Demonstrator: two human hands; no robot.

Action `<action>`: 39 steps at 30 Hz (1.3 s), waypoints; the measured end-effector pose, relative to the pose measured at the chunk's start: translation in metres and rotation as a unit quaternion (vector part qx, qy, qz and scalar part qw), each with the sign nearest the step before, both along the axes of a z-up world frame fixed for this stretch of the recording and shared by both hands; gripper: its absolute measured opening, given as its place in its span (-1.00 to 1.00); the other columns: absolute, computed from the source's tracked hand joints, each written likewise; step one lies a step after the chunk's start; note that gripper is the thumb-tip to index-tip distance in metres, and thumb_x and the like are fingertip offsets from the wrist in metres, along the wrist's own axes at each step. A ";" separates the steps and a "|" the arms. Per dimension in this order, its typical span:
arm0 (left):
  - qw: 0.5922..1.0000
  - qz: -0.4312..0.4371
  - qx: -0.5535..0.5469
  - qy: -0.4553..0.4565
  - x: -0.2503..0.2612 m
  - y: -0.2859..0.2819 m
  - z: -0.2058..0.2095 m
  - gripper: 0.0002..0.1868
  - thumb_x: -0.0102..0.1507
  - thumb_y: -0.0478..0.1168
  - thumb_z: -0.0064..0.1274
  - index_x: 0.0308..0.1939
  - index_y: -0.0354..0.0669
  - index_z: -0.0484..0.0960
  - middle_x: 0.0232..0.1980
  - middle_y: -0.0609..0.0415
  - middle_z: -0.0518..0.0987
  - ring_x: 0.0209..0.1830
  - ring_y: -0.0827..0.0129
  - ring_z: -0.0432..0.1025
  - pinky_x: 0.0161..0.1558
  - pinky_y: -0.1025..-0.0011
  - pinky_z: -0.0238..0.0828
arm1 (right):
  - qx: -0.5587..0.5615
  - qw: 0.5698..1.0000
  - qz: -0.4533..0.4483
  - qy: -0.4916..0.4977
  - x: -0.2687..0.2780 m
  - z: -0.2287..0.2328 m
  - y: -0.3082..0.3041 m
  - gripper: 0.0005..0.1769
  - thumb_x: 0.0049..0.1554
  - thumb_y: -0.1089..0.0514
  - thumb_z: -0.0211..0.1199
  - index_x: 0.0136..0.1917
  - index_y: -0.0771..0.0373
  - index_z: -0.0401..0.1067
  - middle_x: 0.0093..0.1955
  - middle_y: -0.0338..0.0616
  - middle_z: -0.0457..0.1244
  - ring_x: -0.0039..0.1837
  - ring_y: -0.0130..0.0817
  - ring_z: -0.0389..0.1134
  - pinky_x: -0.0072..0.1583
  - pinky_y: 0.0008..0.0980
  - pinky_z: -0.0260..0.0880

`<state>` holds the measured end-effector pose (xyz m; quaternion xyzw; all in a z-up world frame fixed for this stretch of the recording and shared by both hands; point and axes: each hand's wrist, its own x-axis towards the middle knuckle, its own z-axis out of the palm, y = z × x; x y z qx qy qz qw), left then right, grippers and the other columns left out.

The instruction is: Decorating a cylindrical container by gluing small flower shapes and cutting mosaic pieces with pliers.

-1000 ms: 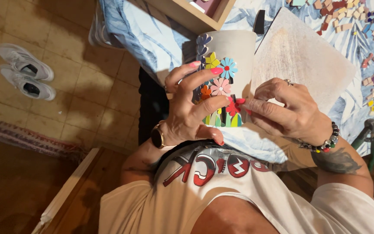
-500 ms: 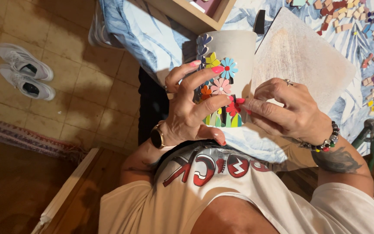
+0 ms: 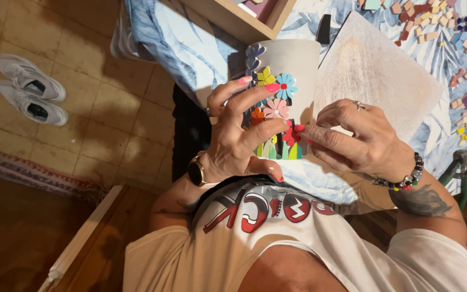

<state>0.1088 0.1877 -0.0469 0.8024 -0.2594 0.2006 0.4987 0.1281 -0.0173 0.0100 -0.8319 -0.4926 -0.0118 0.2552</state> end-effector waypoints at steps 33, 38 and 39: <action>0.996 0.045 -0.078 -0.028 -0.001 -0.003 -0.010 -0.34 0.10 0.33 -0.59 -0.32 -0.14 0.40 -0.11 -0.02 0.38 0.01 0.12 0.15 0.05 0.27 0.09 | -0.042 0.995 0.026 -0.082 0.004 -0.001 0.001 -0.77 0.05 0.19 0.15 -0.08 0.40 0.26 -0.33 -0.10 0.04 -0.31 -0.29 0.12 -0.28 -0.36 0.21; 0.993 0.063 -0.085 -0.059 -0.005 0.006 -0.015 -0.38 0.09 0.34 -0.51 -0.27 -0.10 0.34 -0.16 0.07 0.41 -0.06 0.19 0.21 0.01 0.32 0.13 | 0.040 0.998 -0.046 -0.020 -0.009 -0.006 -0.024 -0.73 -0.05 0.46 0.05 -0.03 0.55 0.23 -0.21 0.10 0.12 -0.21 -0.16 0.21 -0.12 -0.29 0.34; 0.992 0.064 -0.079 -0.069 -0.006 0.010 -0.013 -0.61 0.11 0.15 -0.28 -0.30 -0.07 0.37 -0.20 0.16 0.41 -0.12 0.26 0.24 -0.05 0.40 0.17 | 0.084 0.994 -0.073 0.016 -0.009 -0.005 -0.026 -0.77 -0.03 0.45 -0.02 -0.04 0.52 0.18 -0.34 0.04 0.12 -0.34 -0.20 0.17 -0.25 -0.32 0.27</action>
